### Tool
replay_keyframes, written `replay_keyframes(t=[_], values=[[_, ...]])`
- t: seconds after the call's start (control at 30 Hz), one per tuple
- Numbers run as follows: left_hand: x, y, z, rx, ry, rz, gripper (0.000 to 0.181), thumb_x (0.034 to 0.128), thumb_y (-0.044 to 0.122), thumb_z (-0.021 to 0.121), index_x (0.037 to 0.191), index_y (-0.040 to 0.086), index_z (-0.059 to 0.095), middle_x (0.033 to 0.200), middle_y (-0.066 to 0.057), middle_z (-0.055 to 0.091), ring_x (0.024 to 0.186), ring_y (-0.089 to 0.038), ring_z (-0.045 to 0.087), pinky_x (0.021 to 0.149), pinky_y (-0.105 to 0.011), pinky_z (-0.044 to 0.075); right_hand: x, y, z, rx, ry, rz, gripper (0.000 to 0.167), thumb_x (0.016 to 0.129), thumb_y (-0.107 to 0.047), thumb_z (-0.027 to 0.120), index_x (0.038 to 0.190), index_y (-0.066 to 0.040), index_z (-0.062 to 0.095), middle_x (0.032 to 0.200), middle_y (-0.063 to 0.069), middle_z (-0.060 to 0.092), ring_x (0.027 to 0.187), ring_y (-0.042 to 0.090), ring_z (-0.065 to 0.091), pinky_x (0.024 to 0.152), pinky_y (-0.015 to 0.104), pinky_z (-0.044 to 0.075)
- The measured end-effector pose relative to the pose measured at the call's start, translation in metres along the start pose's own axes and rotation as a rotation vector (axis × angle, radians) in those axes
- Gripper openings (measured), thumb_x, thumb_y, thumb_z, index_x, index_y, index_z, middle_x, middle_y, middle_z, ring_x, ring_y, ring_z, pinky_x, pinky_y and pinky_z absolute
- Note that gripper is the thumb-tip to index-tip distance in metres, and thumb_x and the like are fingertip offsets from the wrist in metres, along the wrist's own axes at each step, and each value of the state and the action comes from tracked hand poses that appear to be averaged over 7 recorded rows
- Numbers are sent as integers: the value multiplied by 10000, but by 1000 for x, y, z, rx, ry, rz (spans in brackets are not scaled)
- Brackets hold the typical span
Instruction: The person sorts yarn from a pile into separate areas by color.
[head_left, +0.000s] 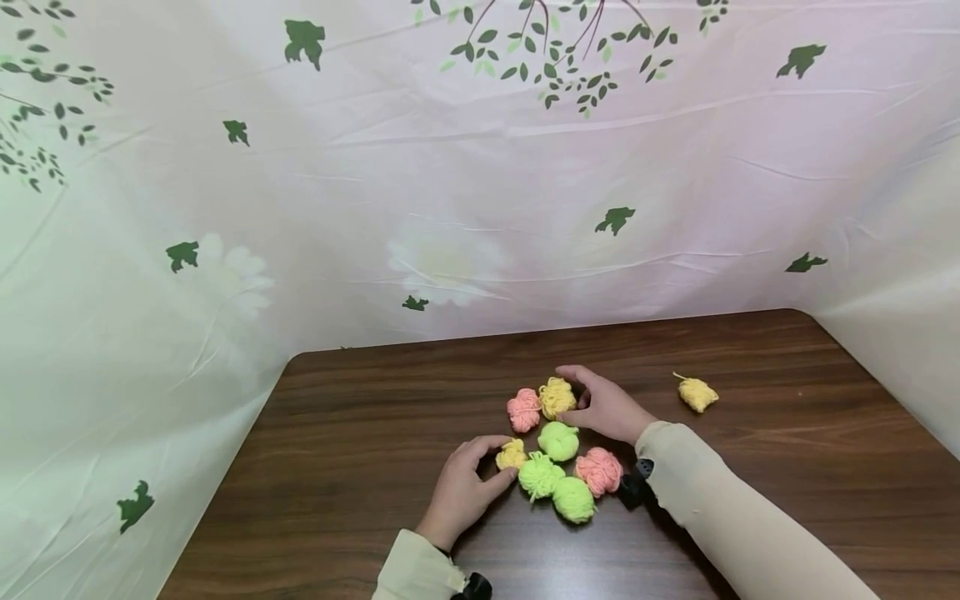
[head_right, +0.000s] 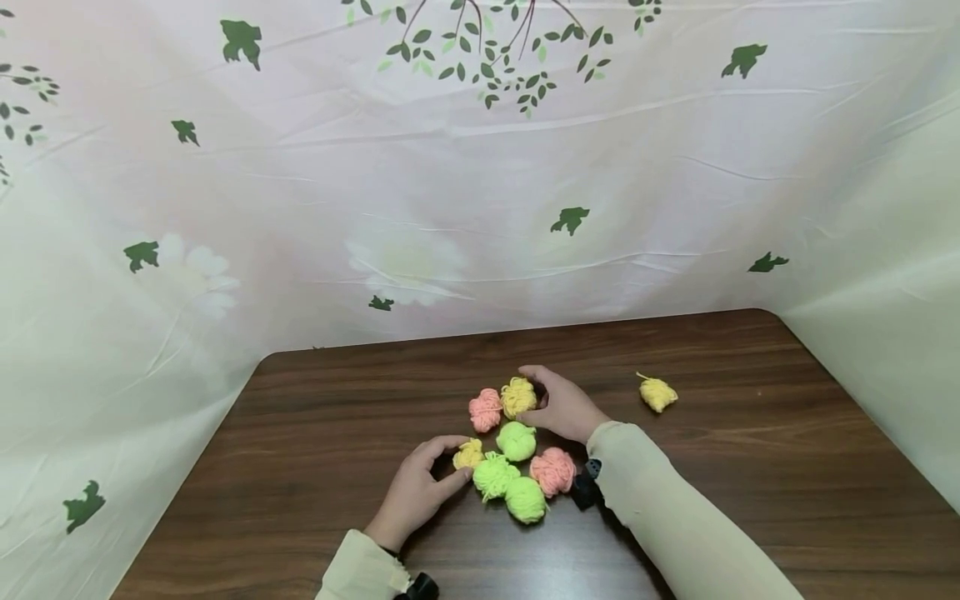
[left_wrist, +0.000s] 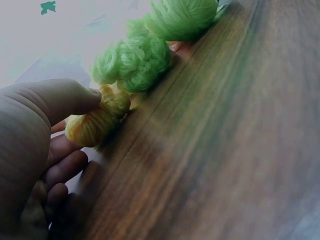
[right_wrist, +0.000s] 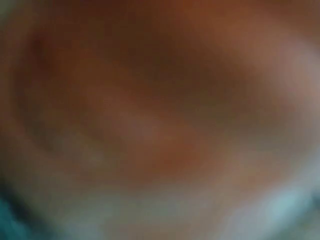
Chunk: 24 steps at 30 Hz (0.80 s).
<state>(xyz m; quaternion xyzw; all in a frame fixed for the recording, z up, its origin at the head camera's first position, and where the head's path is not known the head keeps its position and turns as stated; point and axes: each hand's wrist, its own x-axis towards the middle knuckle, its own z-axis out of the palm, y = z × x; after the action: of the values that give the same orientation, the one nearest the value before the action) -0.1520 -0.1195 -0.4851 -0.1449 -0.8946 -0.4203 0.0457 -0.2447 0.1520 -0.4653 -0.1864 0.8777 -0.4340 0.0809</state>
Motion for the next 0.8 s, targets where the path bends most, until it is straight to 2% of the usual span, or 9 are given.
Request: replay_keyframes(t=[0.07,0.13,0.3,0.47,0.67,0.8], values=[[0,0,0,-3,-1,-2,325,899,317,771,1212,264,699,1186,75,690,1141,-181,601,982,-463,466,0,1,1,-11,-6,1,694,881,-245,788,1479,-111,461,1009,90,625,772,202,518,628,357,455],[0,-1,0,-3,1,1,323,899,318,772,1209,264,700,1182,72,691,1135,-182,603,978,-464,467,-1,3,1,-13,-8,12,643,885,-246,784,1450,-133,498,850,44,578,754,202,514,611,352,448],[0,0,1,-3,2,3,323,900,317,770,1211,261,701,1178,76,690,1131,-181,607,975,-462,471,-4,3,3,26,17,23,611,879,-233,788,1420,-127,524,837,57,563,751,210,509,613,345,441],[0,0,0,5,-6,-5,332,898,314,772,1217,258,699,1189,78,686,1138,-176,604,979,-458,470,-7,5,6,76,76,15,572,881,-259,792,1379,-104,557,872,66,557,773,214,498,633,350,428],[0,1,0,1,-23,-20,349,898,321,770,1235,268,692,1212,87,677,1151,-160,594,988,-449,468,-13,11,9,130,218,8,358,901,-185,773,1223,-87,651,1052,75,660,839,210,555,687,320,474],[0,1,0,6,-17,-17,349,897,316,772,1233,268,693,1211,90,678,1151,-158,595,985,-445,470,-12,12,10,123,193,-14,473,893,-235,784,1305,-87,607,1172,91,643,876,200,559,713,328,480]])
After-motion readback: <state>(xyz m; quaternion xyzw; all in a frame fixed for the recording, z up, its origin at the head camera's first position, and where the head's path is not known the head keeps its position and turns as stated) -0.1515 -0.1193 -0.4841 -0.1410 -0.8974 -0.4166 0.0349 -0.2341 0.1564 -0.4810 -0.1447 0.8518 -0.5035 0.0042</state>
